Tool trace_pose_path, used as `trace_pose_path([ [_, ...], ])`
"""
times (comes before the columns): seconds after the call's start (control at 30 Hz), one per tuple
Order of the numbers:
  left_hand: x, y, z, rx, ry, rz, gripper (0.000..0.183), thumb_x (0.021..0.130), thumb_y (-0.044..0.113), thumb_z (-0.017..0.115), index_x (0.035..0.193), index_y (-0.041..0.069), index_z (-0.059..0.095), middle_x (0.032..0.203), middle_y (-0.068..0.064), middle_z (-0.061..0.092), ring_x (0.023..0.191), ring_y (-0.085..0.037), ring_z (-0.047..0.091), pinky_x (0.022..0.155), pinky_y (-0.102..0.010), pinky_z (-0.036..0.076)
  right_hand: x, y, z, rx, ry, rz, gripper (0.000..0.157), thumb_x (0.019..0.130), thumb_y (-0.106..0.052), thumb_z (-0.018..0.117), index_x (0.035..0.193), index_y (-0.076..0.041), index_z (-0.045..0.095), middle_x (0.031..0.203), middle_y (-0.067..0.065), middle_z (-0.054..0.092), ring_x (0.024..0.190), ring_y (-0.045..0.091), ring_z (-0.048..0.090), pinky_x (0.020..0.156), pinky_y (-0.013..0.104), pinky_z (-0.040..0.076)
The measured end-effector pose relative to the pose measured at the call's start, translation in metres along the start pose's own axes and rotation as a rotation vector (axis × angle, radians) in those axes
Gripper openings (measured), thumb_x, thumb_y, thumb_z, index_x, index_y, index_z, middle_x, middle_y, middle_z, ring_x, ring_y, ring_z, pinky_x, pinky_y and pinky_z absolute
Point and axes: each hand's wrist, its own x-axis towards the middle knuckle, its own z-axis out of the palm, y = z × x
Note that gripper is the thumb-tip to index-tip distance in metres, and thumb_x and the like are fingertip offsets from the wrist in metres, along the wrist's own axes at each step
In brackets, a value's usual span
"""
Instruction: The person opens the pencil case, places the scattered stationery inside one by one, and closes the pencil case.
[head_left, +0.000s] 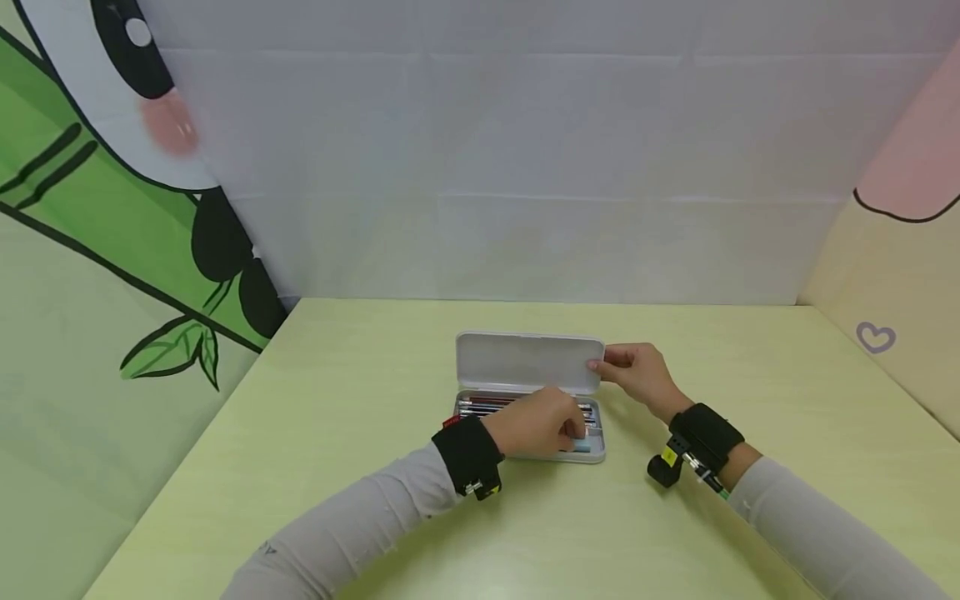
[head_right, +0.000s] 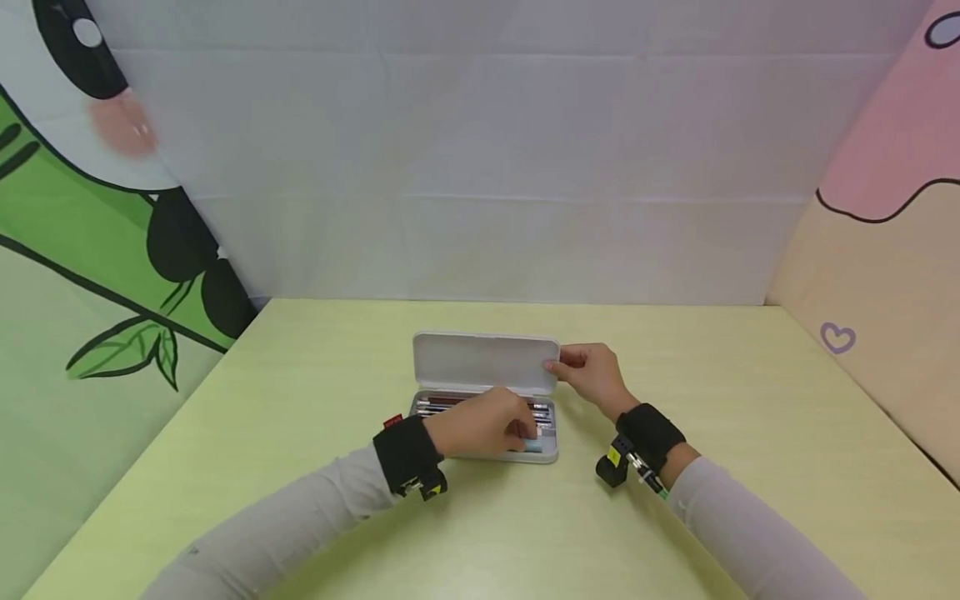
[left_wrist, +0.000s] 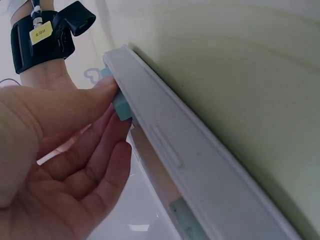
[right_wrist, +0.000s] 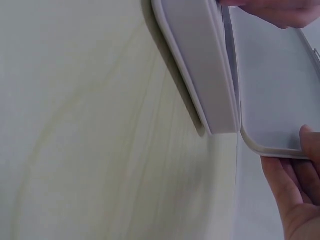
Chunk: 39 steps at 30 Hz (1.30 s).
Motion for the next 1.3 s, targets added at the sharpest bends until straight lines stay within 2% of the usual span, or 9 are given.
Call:
trace_pose_path([
  [0.2, 0.006, -0.004, -0.003, -0.170, 0.036, -0.129, 0.010, 0.071, 0.008, 0.076, 0.076, 0.009, 0.068, 0.070, 0.006, 0.062, 0.064, 0.000, 0.053, 0.059, -0.011, 0.046, 0.005, 0.001, -0.002, 0.003, 0.004, 0.016, 0.036, 0.085, -0.021, 0.064, 0.111, 0.003, 0.061, 0.104, 0.022, 0.065, 0.089, 0.022, 0.064, 0.081, 0.042, 0.053],
  [0.57, 0.016, -0.003, -0.015, -0.228, 0.036, -0.289, 0.017, 0.062, 0.011, 0.082, 0.067, 0.008, 0.067, 0.059, 0.004, 0.059, 0.057, -0.007, 0.052, 0.050, -0.016, 0.043, 0.012, 0.002, -0.007, -0.009, 0.000, 0.023, 0.036, 0.084, -0.021, 0.065, 0.111, 0.003, 0.061, 0.104, 0.021, 0.065, 0.090, 0.023, 0.063, 0.083, 0.044, 0.052],
  [0.73, 0.020, -0.004, -0.016, -0.247, 0.045, -0.317, 0.018, 0.060, 0.010, 0.084, 0.064, 0.007, 0.067, 0.057, 0.003, 0.058, 0.058, -0.009, 0.051, 0.048, -0.017, 0.041, 0.015, 0.004, -0.009, -0.004, -0.008, 0.038, 0.037, 0.084, -0.023, 0.065, 0.111, 0.002, 0.062, 0.104, 0.021, 0.065, 0.090, 0.022, 0.063, 0.083, 0.043, 0.052],
  [0.9, 0.020, -0.007, -0.012, -0.237, 0.089, -0.301, 0.020, 0.058, 0.011, 0.085, 0.064, 0.008, 0.065, 0.058, 0.004, 0.058, 0.057, -0.008, 0.051, 0.050, -0.017, 0.043, 0.015, 0.006, -0.010, -0.006, -0.007, 0.046, 0.036, 0.084, -0.022, 0.066, 0.110, 0.002, 0.062, 0.103, 0.020, 0.065, 0.090, 0.021, 0.063, 0.083, 0.042, 0.052],
  [1.0, 0.014, -0.010, -0.016, -0.285, 0.154, -0.287, 0.020, 0.062, 0.013, 0.083, 0.070, 0.008, 0.065, 0.063, 0.003, 0.059, 0.059, -0.007, 0.053, 0.054, -0.016, 0.045, 0.016, 0.006, -0.010, -0.022, -0.013, 0.048, 0.036, 0.084, -0.022, 0.066, 0.109, 0.003, 0.063, 0.103, 0.020, 0.066, 0.090, 0.021, 0.063, 0.082, 0.041, 0.053],
  [1.07, 0.006, -0.012, -0.026, -0.312, 0.238, -0.259, 0.016, 0.068, 0.014, 0.079, 0.074, 0.009, 0.065, 0.067, 0.003, 0.060, 0.062, -0.006, 0.054, 0.057, -0.017, 0.047, 0.018, 0.005, -0.010, -0.036, -0.023, 0.049, 0.036, 0.083, -0.023, 0.066, 0.109, 0.002, 0.063, 0.102, 0.020, 0.066, 0.090, 0.021, 0.063, 0.082, 0.041, 0.052],
  [1.2, -0.014, -0.023, -0.060, -0.221, 0.461, -0.175, 0.016, 0.081, 0.022, 0.068, 0.090, 0.008, 0.066, 0.085, -0.003, 0.066, 0.077, -0.011, 0.058, 0.071, -0.026, 0.052, 0.021, 0.002, -0.014, -0.067, -0.060, 0.043, 0.039, 0.083, -0.029, 0.066, 0.109, 0.001, 0.063, 0.102, 0.017, 0.067, 0.092, 0.021, 0.062, 0.085, 0.044, 0.051],
  [1.23, -0.019, -0.029, -0.069, -0.182, 0.511, -0.175, 0.021, 0.084, 0.025, 0.065, 0.097, 0.008, 0.066, 0.092, -0.005, 0.066, 0.083, -0.013, 0.058, 0.076, -0.029, 0.051, 0.023, 0.000, -0.015, -0.066, -0.067, 0.051, 0.040, 0.083, -0.031, 0.066, 0.110, -0.001, 0.064, 0.103, 0.016, 0.067, 0.092, 0.021, 0.062, 0.087, 0.045, 0.050],
  [1.3, -0.030, -0.042, -0.084, -0.160, 0.568, -0.226, 0.031, 0.089, 0.030, 0.058, 0.110, 0.008, 0.062, 0.108, -0.009, 0.064, 0.097, -0.018, 0.057, 0.086, -0.035, 0.049, 0.025, -0.003, -0.018, -0.052, -0.082, 0.055, 0.044, 0.084, -0.037, 0.063, 0.111, -0.002, 0.063, 0.105, 0.016, 0.066, 0.094, 0.021, 0.062, 0.090, 0.047, 0.048],
])
